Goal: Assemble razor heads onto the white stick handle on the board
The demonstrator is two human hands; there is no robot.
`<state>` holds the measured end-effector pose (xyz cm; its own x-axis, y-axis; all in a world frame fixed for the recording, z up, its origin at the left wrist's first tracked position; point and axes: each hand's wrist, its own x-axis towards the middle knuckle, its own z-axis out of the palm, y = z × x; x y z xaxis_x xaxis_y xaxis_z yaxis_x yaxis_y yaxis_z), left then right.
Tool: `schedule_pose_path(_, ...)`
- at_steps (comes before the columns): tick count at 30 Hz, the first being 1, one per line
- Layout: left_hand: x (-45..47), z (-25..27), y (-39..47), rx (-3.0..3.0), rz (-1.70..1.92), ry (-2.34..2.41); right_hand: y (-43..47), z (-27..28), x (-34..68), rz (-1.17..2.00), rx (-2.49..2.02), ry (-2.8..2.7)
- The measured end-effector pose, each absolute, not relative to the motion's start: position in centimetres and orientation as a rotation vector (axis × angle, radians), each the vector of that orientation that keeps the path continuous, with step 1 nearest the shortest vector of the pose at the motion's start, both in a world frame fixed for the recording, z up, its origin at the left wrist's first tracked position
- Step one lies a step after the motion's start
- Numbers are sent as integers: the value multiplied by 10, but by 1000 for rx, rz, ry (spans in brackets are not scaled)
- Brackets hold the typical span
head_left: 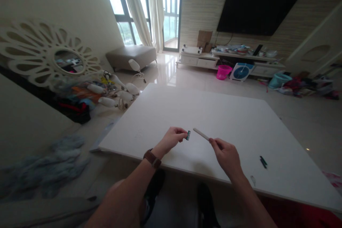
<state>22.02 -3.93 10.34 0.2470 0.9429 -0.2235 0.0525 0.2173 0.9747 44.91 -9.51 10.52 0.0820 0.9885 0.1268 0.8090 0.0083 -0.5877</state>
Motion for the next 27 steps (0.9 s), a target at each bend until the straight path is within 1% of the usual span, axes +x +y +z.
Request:
schedule_pose_path(3, 221, 105, -40, 1172, 843, 1127, -95, 105, 450, 510, -1761, -1857)
schedule_pose_path(6, 221, 106, -41, 1157, 852, 1108, -94, 107, 452, 386, -1880, -1777)
schedule_pose_path(8, 221, 106, -41, 1137, 877, 1103, -94, 108, 454, 359, -1906, -1692)
schedule_pose_path(11, 221, 105, -40, 1121, 896, 1099, -94, 108, 453, 469, -1775, -1763)
schedule_pose_path(13, 221, 105, -40, 1134, 887, 1092, -93, 108, 451, 488, -1737, -1840)
schedule_pose_path(17, 221, 106, -41, 1158, 879, 1075, -92, 109, 451, 336, -1859, -1753)
schedule_pose_path(21, 221, 107, -41, 1162, 861, 1084, -94, 109, 452, 409, -1716, -1874)
schedule_pose_path(25, 222, 109, -41, 1193, 854, 1085, -92, 107, 451, 271, -1877, -1798)
schedule_pose_path(27, 222, 110, -41, 1184, 851, 1095, -92, 107, 452, 288, -1833, -1798)
